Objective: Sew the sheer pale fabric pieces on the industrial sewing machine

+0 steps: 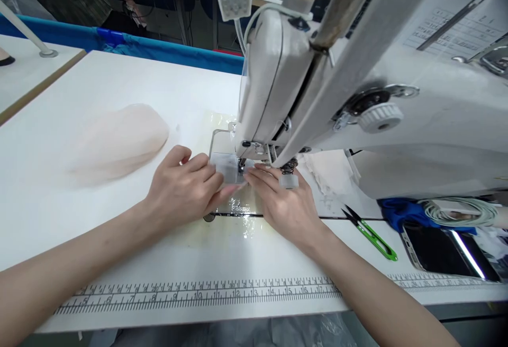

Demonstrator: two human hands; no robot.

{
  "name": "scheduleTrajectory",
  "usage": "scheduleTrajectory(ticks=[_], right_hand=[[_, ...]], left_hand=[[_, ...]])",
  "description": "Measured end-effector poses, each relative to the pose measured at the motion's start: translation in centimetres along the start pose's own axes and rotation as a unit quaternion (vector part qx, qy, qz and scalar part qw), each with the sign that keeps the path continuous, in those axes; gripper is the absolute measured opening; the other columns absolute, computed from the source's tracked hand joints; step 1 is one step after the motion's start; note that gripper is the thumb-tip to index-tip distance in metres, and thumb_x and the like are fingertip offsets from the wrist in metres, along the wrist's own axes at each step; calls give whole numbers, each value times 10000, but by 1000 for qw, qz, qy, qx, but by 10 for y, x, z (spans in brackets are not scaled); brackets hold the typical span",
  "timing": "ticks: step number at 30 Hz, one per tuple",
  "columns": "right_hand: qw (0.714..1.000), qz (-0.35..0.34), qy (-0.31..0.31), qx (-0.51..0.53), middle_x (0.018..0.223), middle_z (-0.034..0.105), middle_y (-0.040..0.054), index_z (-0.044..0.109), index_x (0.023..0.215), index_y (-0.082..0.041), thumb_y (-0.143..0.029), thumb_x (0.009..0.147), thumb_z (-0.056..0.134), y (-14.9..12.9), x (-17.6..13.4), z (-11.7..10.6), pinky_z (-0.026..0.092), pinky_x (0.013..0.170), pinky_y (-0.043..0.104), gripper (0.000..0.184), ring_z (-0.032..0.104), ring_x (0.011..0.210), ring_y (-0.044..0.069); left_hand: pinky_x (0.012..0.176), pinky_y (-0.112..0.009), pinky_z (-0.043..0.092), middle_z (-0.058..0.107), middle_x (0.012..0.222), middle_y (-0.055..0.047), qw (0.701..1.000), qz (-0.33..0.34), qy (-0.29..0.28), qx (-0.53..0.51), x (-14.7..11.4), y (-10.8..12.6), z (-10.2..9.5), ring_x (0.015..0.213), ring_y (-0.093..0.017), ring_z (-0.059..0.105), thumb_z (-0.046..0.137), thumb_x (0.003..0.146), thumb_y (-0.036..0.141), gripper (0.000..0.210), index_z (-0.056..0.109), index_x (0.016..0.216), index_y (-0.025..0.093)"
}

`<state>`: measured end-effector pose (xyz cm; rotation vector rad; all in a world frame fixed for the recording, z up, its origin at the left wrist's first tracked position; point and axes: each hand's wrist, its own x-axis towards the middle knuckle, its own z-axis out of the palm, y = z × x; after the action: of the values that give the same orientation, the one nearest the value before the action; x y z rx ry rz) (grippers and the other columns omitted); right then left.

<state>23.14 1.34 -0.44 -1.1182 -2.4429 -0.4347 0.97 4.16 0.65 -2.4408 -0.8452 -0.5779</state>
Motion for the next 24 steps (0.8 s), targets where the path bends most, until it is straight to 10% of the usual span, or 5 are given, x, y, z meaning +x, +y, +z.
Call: scheduleTrajectory(ticks=[9,18,24], right_hand=[[999,-13,-8,38,982,740,0,681,925,-166,23,873,409,-15,2,-3,471,917,315,335,663,864,133],[997,41,-60,20,1166,694,74,664,1043,-150,-48,863,497,-8,0,1,505,858,363,266,621,976,219],[999,38,-32,-1,1124,714,74,646,1102,-143,-96,875,531,-4,-1,5,471,927,375,258,598,1021,225]], left_hand=[[847,-350,497,718,1044,-49,982,27,-16,-187,-2,0,10,933,-177,653,481,959,164,199,640,1078,144],[745,-360,539,689,930,-78,980,12,-39,-195,-2,9,11,877,-213,638,501,938,173,226,697,1049,157],[961,-399,526,685,1187,-131,988,18,-39,-146,-6,15,8,1100,-250,649,517,963,275,310,648,1199,123]])
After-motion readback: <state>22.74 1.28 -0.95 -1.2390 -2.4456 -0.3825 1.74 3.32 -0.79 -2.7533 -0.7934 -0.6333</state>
